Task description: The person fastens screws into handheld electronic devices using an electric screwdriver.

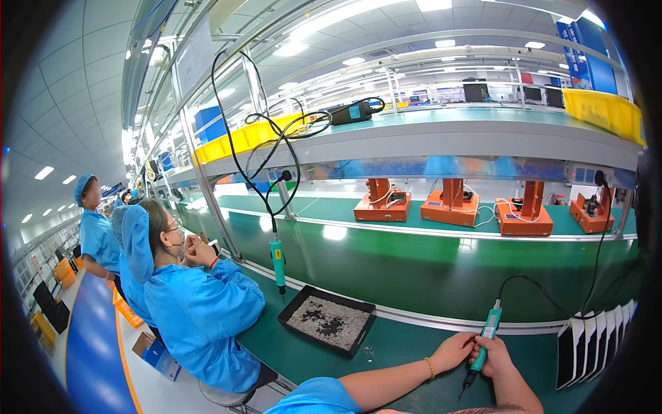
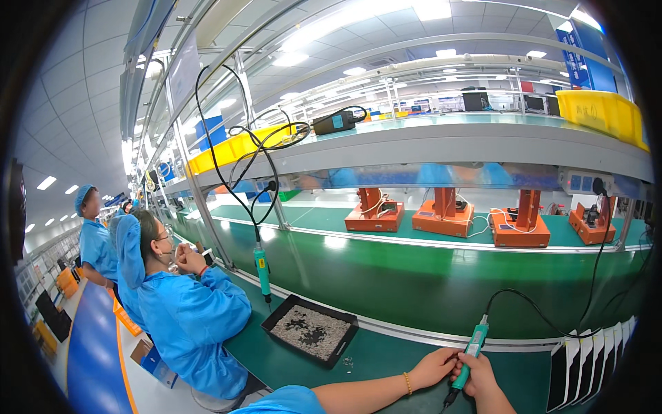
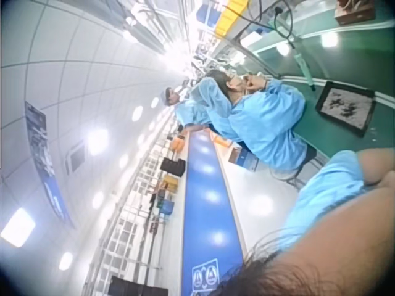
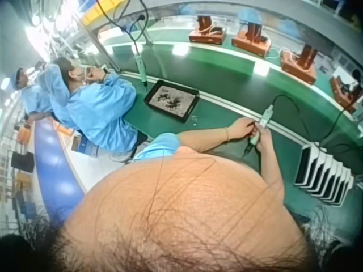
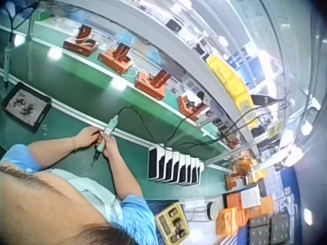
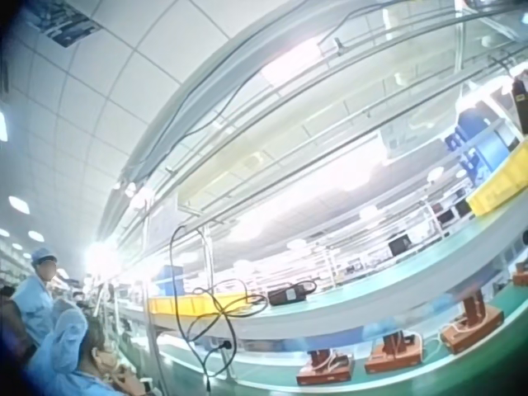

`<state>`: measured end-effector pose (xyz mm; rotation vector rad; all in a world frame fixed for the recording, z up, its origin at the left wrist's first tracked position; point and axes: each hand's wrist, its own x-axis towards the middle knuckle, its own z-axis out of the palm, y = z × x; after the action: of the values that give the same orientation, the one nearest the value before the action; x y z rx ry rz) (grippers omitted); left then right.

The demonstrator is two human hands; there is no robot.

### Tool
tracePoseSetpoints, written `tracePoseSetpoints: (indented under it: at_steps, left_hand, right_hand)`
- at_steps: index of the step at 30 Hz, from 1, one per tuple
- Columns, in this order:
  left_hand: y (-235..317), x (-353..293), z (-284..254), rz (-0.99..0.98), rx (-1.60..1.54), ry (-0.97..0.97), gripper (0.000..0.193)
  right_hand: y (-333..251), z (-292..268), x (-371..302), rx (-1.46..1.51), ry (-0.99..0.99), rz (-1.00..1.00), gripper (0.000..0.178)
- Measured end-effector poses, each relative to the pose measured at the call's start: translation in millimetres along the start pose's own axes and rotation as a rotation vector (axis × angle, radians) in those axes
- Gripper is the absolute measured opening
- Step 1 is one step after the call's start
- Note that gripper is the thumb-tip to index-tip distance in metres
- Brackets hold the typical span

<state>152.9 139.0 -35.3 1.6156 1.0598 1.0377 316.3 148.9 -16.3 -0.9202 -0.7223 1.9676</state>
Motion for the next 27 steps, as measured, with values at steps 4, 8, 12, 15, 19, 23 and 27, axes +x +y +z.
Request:
tracePoseSetpoints:
  at_steps: [4,8,12,15,19,23,27]
  left_hand:
    - [-0.5,-0.2,-0.2,-0.005,-0.015,0.001,0.034]
    - [0.7,-1.1,-1.2,-0.037,-0.073,-0.015,0.034]
    - [-3.2,-0.1,-1.7,-0.038,-0.079,-0.019,0.031]
    - [-1.4,-0.2,-1.0,-0.03,-0.051,-0.011,0.032]
    - [6.0,-1.6,-1.9,-0.053,-0.046,-0.037,0.034]
    - [11.7,-2.0,-0.9,0.022,0.089,-0.017,0.034]
    - [10.5,-3.5,-4.2,-0.01,0.128,-0.036,0.033]
  right_hand:
    - [1.6,0.1,0.8,-0.001,0.01,-0.013,0.012]
    - [2.0,1.3,0.9,0.006,0.015,-0.012,0.012]
    - [2.3,-0.6,3.0,0.002,0.0,-0.005,0.011]
    - [2.4,-1.8,3.2,0.005,-0.004,-0.001,0.011]
    - [1.2,-1.4,0.2,0.004,0.004,-0.008,0.012]
    - [0.0,-2.3,-1.6,0.001,0.016,-0.026,0.012]
    - [0.1,0.7,-1.5,0.034,-0.021,-0.005,0.012]
